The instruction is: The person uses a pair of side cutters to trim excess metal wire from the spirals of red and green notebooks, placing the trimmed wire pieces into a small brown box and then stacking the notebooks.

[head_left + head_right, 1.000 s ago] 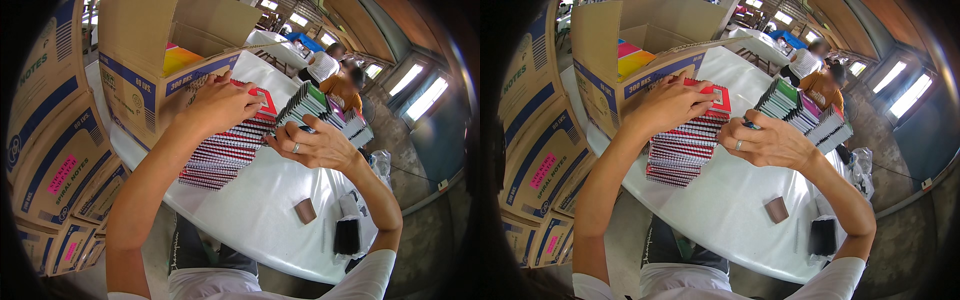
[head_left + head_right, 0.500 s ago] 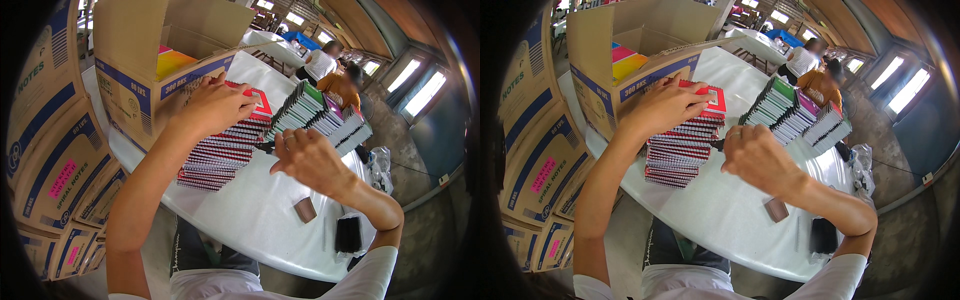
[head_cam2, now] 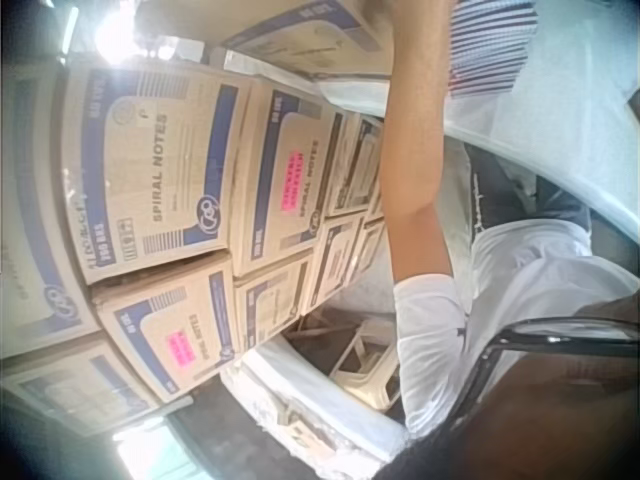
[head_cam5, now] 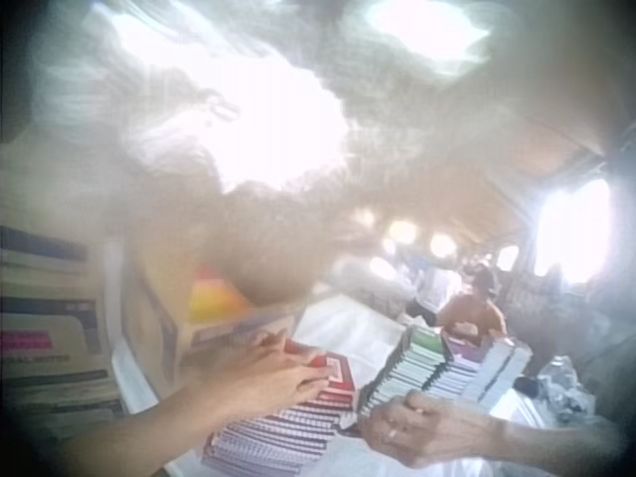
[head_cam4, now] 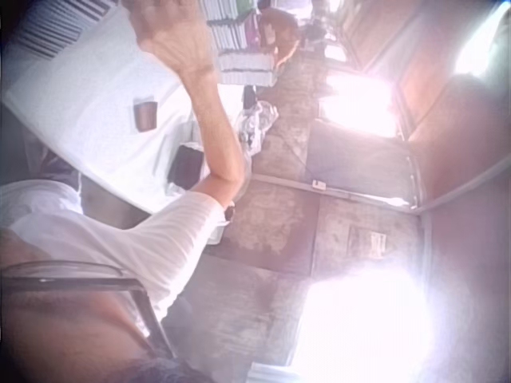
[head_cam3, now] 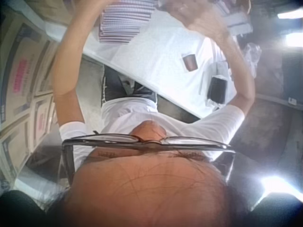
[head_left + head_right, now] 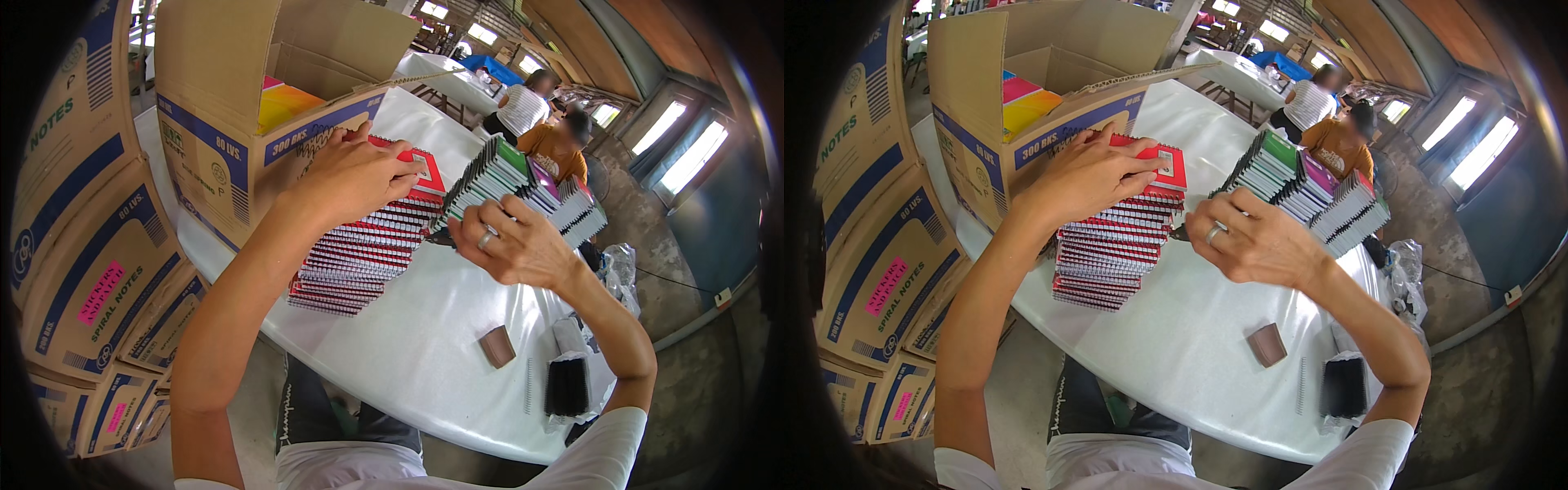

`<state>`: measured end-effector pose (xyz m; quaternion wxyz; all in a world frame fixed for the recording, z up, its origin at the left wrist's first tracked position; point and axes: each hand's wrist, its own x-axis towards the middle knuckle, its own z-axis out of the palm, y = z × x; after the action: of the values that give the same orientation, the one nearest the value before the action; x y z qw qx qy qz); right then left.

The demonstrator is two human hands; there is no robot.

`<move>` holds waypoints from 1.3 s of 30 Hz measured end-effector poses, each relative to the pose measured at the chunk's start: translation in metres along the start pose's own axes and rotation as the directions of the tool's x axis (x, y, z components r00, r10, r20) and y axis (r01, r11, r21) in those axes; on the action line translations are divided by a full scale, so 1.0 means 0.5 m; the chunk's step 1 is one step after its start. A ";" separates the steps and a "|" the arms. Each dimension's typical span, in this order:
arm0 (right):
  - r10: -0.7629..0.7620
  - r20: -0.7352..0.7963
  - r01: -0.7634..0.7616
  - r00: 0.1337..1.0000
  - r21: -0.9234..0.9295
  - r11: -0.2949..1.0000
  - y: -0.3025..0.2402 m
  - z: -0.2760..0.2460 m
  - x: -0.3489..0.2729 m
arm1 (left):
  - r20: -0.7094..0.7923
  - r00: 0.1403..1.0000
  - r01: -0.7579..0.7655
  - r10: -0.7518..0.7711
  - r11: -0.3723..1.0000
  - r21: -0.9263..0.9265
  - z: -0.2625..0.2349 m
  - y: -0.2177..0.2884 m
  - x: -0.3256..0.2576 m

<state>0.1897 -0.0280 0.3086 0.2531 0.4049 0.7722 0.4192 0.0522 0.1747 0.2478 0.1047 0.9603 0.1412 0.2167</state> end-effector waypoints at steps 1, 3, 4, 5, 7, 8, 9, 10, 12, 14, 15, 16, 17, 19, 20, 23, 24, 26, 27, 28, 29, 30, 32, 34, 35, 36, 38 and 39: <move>0.104 0.075 -0.109 0.992 0.063 0.992 -0.018 -0.005 -0.002 | 0.002 1.000 0.007 -0.007 1.000 -0.003 -0.001 0.000 0.000; 0.185 0.122 -0.196 0.975 0.085 0.977 -0.047 -0.009 0.002 | 0.006 1.000 0.022 -0.022 1.000 -0.011 -0.003 0.002 -0.002; 0.222 0.148 -0.236 0.964 0.091 0.967 -0.051 -0.011 0.006 | -0.007 1.000 0.000 0.000 1.000 0.005 -0.004 0.002 -0.004; 0.234 0.194 -0.260 0.953 0.121 0.958 -0.041 -0.026 0.008 | -0.019 1.000 -0.020 0.020 1.000 0.021 -0.004 0.001 -0.007; 0.121 -0.016 -0.119 0.992 0.091 0.989 -0.002 -0.031 0.015 | -0.035 0.999 -0.041 0.042 0.999 0.030 -0.002 -0.002 -0.010; 0.058 -0.119 -0.051 0.991 0.066 0.997 0.010 -0.030 0.016 | -0.039 0.998 -0.042 0.043 0.999 0.023 0.000 -0.002 -0.010; 0.051 -0.173 -0.051 0.984 0.004 0.999 0.005 -0.017 0.012 | -0.043 0.998 -0.043 0.044 0.999 0.016 0.002 -0.002 -0.010; 0.009 -0.161 -0.015 0.987 -0.035 0.999 0.009 -0.014 0.013 | -0.036 0.999 -0.028 0.029 1.000 0.009 0.002 -0.002 -0.008; -0.071 -0.130 0.057 0.989 -0.111 0.992 0.021 -0.009 0.017 | -0.021 1.000 0.000 0.000 1.000 -0.005 -0.001 0.001 -0.003; -0.088 -0.127 0.073 0.988 -0.117 0.990 0.025 -0.008 0.014 | -0.016 1.000 -0.024 0.024 1.000 -0.006 -0.003 0.002 -0.003; -0.096 -0.124 0.081 0.988 -0.120 0.989 0.026 -0.009 0.012 | -0.013 0.999 -0.037 0.037 0.999 -0.007 -0.003 0.003 -0.002; -0.054 -0.087 0.046 0.995 -0.094 0.995 0.021 -0.010 0.015 | -0.027 0.999 -0.043 0.043 0.999 0.000 -0.001 0.000 -0.004; -0.012 -0.048 0.009 0.999 -0.069 0.998 0.009 -0.016 0.020 | -0.041 0.998 -0.050 0.051 0.999 0.007 0.002 -0.004 -0.006; 0.106 0.092 -0.103 0.990 -0.036 0.994 -0.025 -0.030 0.029 | -0.041 0.999 -0.032 0.032 0.999 0.013 0.003 -0.006 -0.006; 0.180 0.191 -0.177 0.965 -0.033 0.984 -0.048 -0.039 0.036 | -0.026 1.000 -0.005 0.006 1.000 0.012 0.000 -0.003 -0.006; 0.217 0.076 -0.224 0.973 0.105 0.969 -0.023 -0.046 0.037 | -0.026 1.000 -0.004 0.004 1.000 0.014 -0.004 0.002 -0.009; 0.207 -0.035 -0.198 0.978 0.174 0.965 0.000 -0.045 0.034 | -0.032 0.999 -0.015 0.016 1.000 0.015 -0.004 0.003 -0.012; 0.100 -0.110 -0.090 0.989 0.092 0.992 0.033 -0.041 0.022 | -0.027 0.999 -0.025 0.026 0.999 0.029 -0.007 0.008 -0.013; 0.041 -0.132 -0.037 0.990 0.033 0.999 0.043 -0.033 0.015 | -0.025 0.999 -0.031 0.032 0.999 0.036 -0.009 0.011 -0.013; -0.015 -0.152 0.011 0.988 -0.024 1.000 0.048 -0.023 0.013 | -0.049 0.998 -0.041 0.042 0.999 0.020 -0.003 0.003 -0.011; -0.030 -0.141 0.024 0.990 -0.043 0.999 0.049 -0.015 0.014 | -0.074 0.996 -0.052 0.052 0.999 0.003 0.007 -0.009 -0.008; -0.054 -0.143 0.045 0.988 -0.064 0.997 0.051 -0.012 0.017 | -0.099 0.993 -0.065 0.063 0.998 -0.013 0.014 -0.017 -0.005; -0.102 -0.144 0.088 0.984 -0.101 0.991 0.051 -0.008 0.015 | -0.103 0.993 -0.059 0.057 0.998 -0.014 0.013 -0.008 -0.008; -0.077 -0.114 0.069 0.991 -0.074 0.995 0.045 -0.015 0.012 | -0.075 0.996 -0.041 0.040 0.999 -0.007 0.004 0.000 -0.010; -0.065 -0.102 0.059 0.993 -0.060 0.996 0.038 -0.018 0.012 | -0.045 0.999 -0.025 0.025 1.000 0.001 -0.002 0.004 -0.011; 0.047 0.013 -0.047 0.999 -0.048 0.998 0.017 -0.021 0.014 | -0.015 1.000 -0.010 0.011 1.000 0.009 -0.006 0.005 -0.012; 0.187 0.130 -0.185 0.974 -0.032 0.982 -0.019 -0.033 0.024 | 0.015 1.000 0.000 0.000 1.000 0.011 -0.012 0.001 -0.009; 0.213 0.133 -0.213 0.968 -0.012 0.977 -0.024 -0.037 0.028 | 0.030 1.000 0.007 -0.008 1.000 0.013 -0.015 -0.002 -0.009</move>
<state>0.1634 -0.0284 0.3073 0.2573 0.5129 0.7061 0.4150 0.0448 0.1755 0.2526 0.1014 0.9635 0.1446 0.2010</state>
